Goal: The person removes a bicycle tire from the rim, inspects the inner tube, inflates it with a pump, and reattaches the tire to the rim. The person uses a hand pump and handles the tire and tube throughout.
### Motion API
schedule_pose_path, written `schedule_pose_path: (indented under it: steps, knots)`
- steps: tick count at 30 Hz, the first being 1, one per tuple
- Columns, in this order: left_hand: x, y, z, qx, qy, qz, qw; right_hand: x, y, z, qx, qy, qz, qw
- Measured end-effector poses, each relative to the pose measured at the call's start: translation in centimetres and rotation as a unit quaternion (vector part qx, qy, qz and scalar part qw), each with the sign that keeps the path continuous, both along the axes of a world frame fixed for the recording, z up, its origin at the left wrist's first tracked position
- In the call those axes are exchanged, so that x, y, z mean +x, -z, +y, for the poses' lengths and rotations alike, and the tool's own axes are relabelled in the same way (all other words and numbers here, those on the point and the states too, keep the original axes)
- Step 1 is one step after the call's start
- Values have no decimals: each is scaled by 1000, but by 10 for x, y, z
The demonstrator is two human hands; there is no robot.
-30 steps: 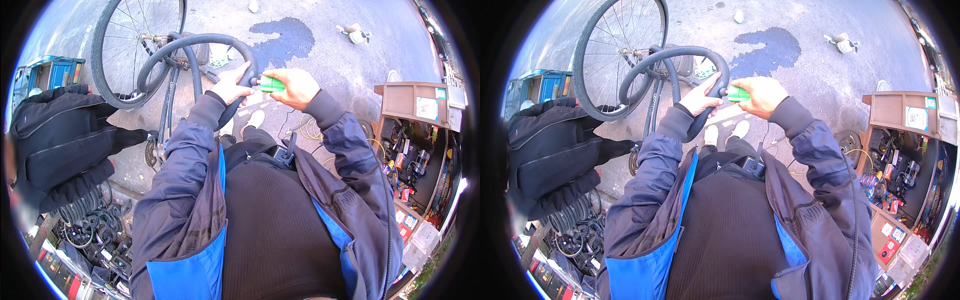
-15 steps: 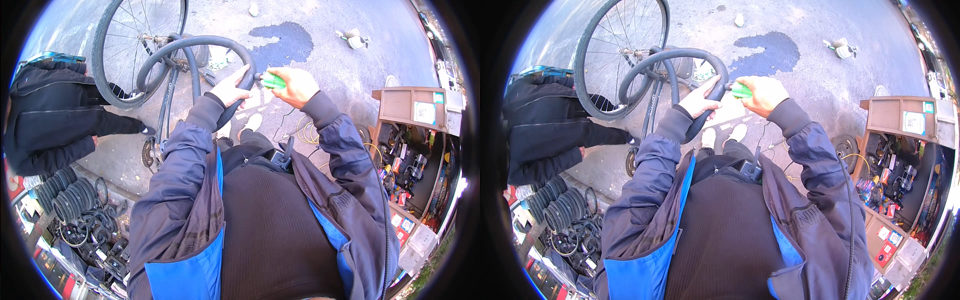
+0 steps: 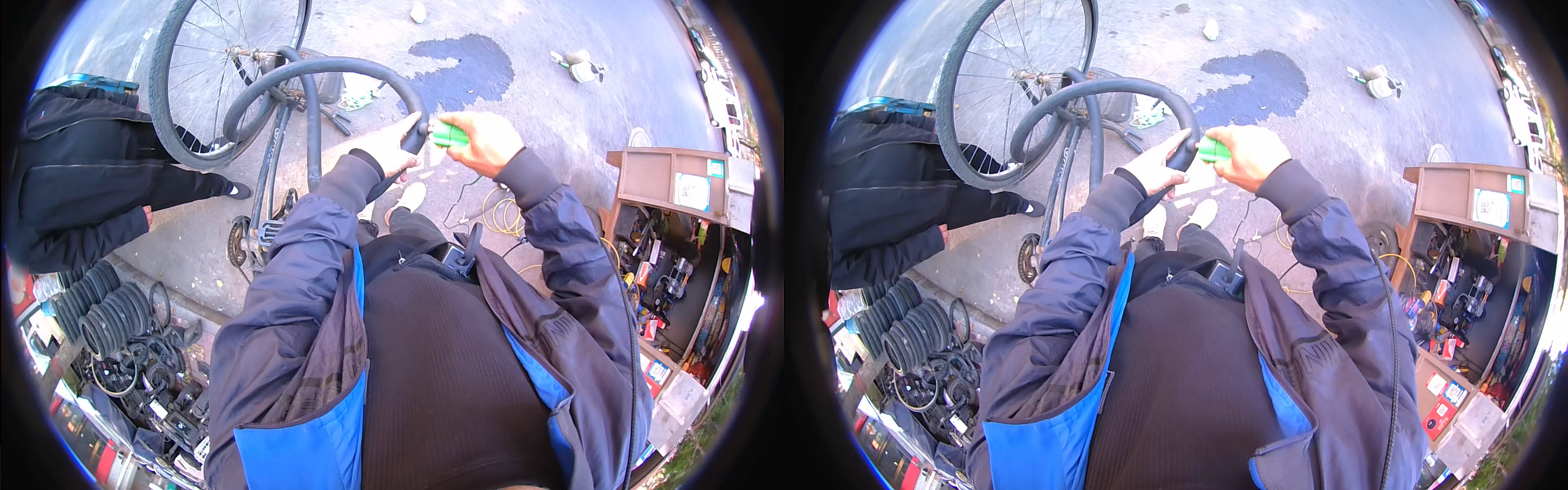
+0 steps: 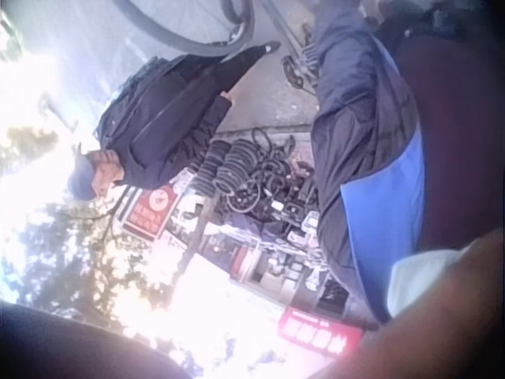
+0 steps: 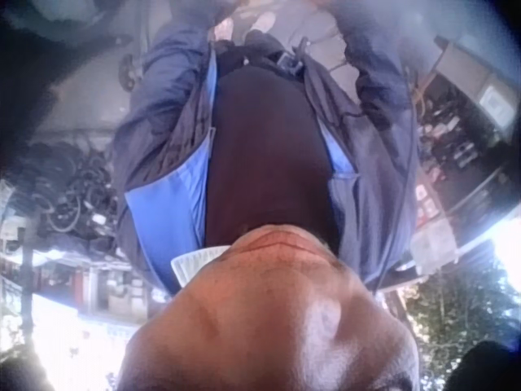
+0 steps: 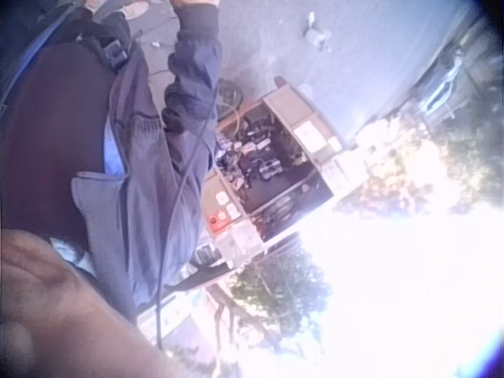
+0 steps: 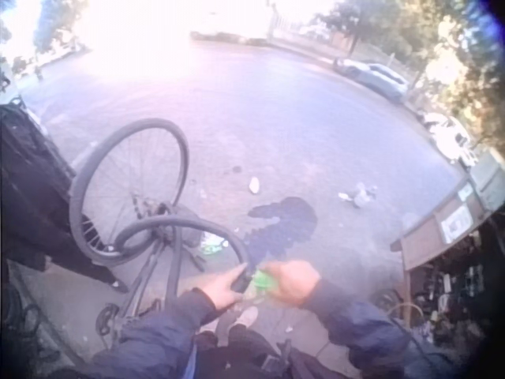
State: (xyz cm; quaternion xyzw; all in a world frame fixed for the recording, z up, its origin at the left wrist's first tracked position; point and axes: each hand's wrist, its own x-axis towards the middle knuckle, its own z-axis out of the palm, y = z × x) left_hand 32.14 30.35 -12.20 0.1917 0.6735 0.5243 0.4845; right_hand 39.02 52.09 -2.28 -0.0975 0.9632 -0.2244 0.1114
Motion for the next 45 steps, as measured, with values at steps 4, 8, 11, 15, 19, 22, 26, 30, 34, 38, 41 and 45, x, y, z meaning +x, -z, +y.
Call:
schedule_pose_path:
  steps: [4, 8, 11, 15, 19, 22, 26, 30, 34, 38, 41, 45]
  knots:
    - [0, 3, 2, -13, -2, -20, 1000, -1, -1, 1, 30, 3, 1, 1000]
    - [0, -2, 2, -6, -6, -27, 1000, -2, -2, -2, 16, -13, 1, 1000]
    - [-1, -6, 3, -14, 1, -17, 1000, -4, -4, -1, 20, -1, 4, 1000]
    - [-1, -10, 2, -8, -10, -26, 1000, -4, -4, -1, 15, -17, -6, 1000]
    - [-1, -7, 3, -30, -9, 4, 1000, -7, -4, 0, 26, -3, -16, 1000]
    - [-3, -5, 4, -26, -19, -8, 999, -7, -5, 2, 31, -20, -21, 999]
    - [-8, -4, 2, -4, -37, -25, 999, -9, -6, 2, 18, -21, -7, 1000]
    - [-12, -7, 1, -13, -42, -60, 997, -13, -5, 2, 28, -4, -15, 1000]
    - [-12, -7, 0, -3, -42, -58, 997, -17, -4, -1, 2, -11, 1, 1000]
    - [-11, -6, 1, 19, -46, -66, 997, -21, -4, -2, 14, 14, 5, 1000]
    - [-11, -10, -1, 21, -38, -74, 996, -21, -7, -2, 14, -22, -32, 999]
    - [-13, -15, -4, 52, -55, -143, 987, -23, -9, -3, 14, -6, 1, 1000]
